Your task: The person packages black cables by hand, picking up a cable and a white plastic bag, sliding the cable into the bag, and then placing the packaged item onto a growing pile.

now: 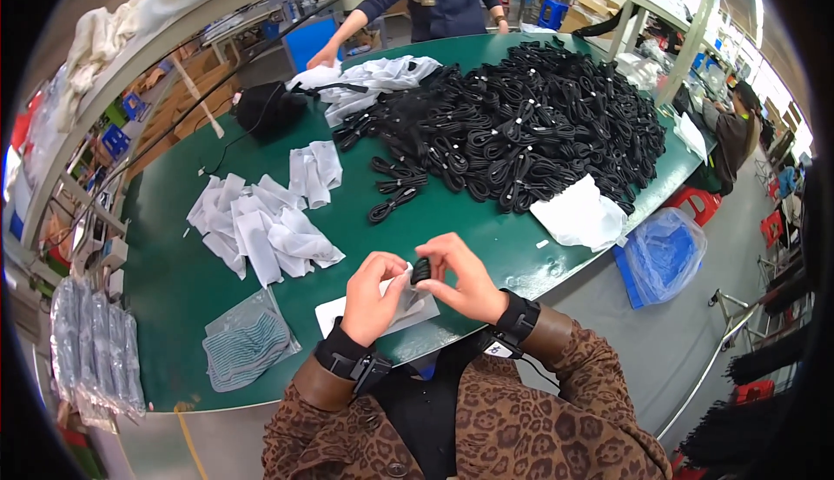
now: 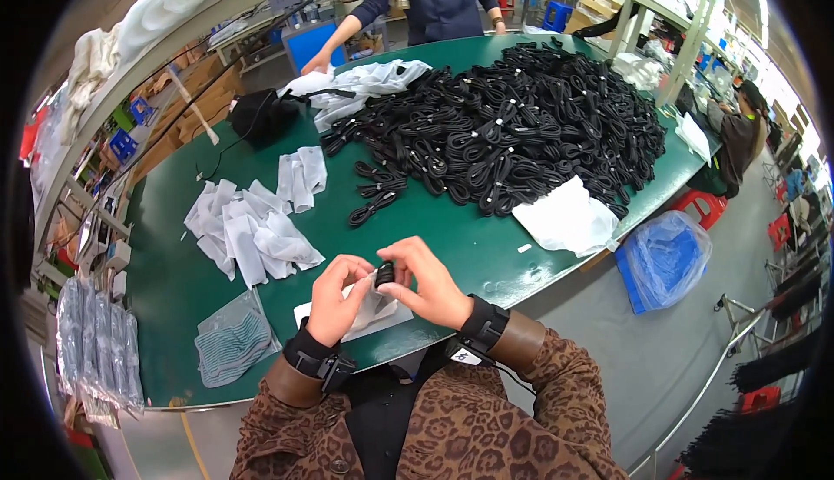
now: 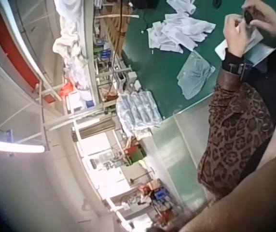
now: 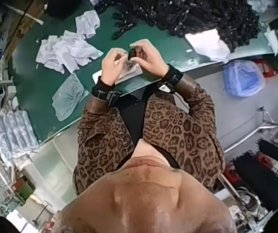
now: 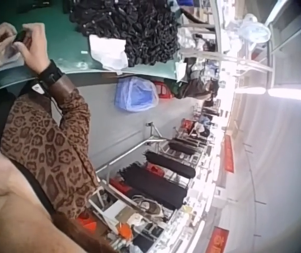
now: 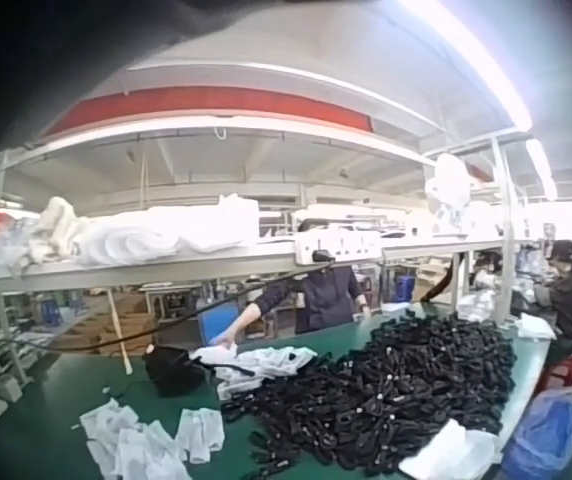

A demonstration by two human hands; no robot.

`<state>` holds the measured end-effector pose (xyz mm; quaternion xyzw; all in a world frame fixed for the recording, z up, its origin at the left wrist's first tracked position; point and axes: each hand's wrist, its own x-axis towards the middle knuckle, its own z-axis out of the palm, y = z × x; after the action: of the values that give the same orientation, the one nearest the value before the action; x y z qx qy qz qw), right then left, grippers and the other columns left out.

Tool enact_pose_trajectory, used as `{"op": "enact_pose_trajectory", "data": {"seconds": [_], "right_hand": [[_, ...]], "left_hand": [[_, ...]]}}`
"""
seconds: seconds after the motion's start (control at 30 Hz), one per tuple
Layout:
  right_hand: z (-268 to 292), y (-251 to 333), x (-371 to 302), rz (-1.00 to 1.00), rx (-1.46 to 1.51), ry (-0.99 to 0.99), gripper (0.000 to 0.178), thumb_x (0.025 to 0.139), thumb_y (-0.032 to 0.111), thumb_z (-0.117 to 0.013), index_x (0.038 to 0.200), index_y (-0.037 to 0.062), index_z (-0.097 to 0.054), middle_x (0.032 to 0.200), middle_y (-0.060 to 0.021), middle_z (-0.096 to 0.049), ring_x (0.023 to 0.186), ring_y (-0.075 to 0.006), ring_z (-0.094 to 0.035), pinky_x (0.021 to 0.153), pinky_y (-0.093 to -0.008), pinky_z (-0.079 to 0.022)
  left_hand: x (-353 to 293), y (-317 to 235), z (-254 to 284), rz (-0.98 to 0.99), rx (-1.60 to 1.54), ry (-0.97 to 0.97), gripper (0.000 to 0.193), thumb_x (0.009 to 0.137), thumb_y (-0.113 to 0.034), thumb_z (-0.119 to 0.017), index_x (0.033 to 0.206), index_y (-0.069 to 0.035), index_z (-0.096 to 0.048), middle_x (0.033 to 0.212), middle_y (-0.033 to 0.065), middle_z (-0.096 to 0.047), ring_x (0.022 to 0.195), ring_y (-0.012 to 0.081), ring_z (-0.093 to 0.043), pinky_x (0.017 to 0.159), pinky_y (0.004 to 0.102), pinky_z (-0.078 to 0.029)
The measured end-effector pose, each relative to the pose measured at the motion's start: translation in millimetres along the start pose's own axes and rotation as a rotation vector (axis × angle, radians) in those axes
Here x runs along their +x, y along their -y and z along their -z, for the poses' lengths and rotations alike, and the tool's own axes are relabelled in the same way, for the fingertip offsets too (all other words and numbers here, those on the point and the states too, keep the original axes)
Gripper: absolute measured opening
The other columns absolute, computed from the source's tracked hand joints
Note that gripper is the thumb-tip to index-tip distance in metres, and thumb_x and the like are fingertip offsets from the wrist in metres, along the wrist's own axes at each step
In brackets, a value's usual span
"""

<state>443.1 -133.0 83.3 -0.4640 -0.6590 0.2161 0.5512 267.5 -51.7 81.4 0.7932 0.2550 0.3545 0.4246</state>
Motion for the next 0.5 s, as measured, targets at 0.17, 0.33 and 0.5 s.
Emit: {"op": "enact_pose_trajectory", "data": {"seconds": [0.17, 0.33, 0.5], "right_hand": [[-1.5, 9.0, 16.9, 0.075, -0.064, -0.057, 0.022, 0.078, 0.003, -0.074, 0.097, 0.0028, -0.063, 0.105, -0.0092, -0.055, 0.081, -0.0167, -0.057, 0.067, -0.027, -0.048], [-7.7, 5.1, 23.2, 0.144, -0.092, 0.13, 0.016, 0.082, 0.004, -0.071, 0.094, 0.0002, -0.061, 0.104, -0.0073, -0.055, 0.08, -0.0135, -0.056, 0.067, -0.0249, -0.048], [-7.7, 5.8, 30.4, -0.098, 0.143, 0.125, 0.01, 0.088, 0.007, -0.066, 0.093, 0.0002, -0.062, 0.098, -0.005, -0.054, 0.077, -0.0108, -0.054, 0.066, -0.023, -0.046]], "left_hand": [[11.4, -6.3, 11.2, 0.191, -0.489, -0.01, 0.007, 0.09, -0.005, -0.061, 0.093, -0.002, -0.056, 0.102, 0.0065, -0.062, 0.092, 0.0127, -0.059, 0.084, 0.0277, -0.048], [10.6, 3.4, 19.5, 0.283, -0.676, 0.073, 0.008, 0.095, -0.01, -0.057, 0.098, -0.003, -0.054, 0.111, 0.0072, -0.059, 0.095, 0.0135, -0.058, 0.085, 0.03, -0.049], [13.7, -3.1, 32.2, 0.308, -0.813, 0.097, 0.011, 0.096, -0.011, -0.055, 0.101, -0.001, -0.054, 0.109, 0.0077, -0.061, 0.097, 0.0147, -0.06, 0.086, 0.0328, -0.05]]}}
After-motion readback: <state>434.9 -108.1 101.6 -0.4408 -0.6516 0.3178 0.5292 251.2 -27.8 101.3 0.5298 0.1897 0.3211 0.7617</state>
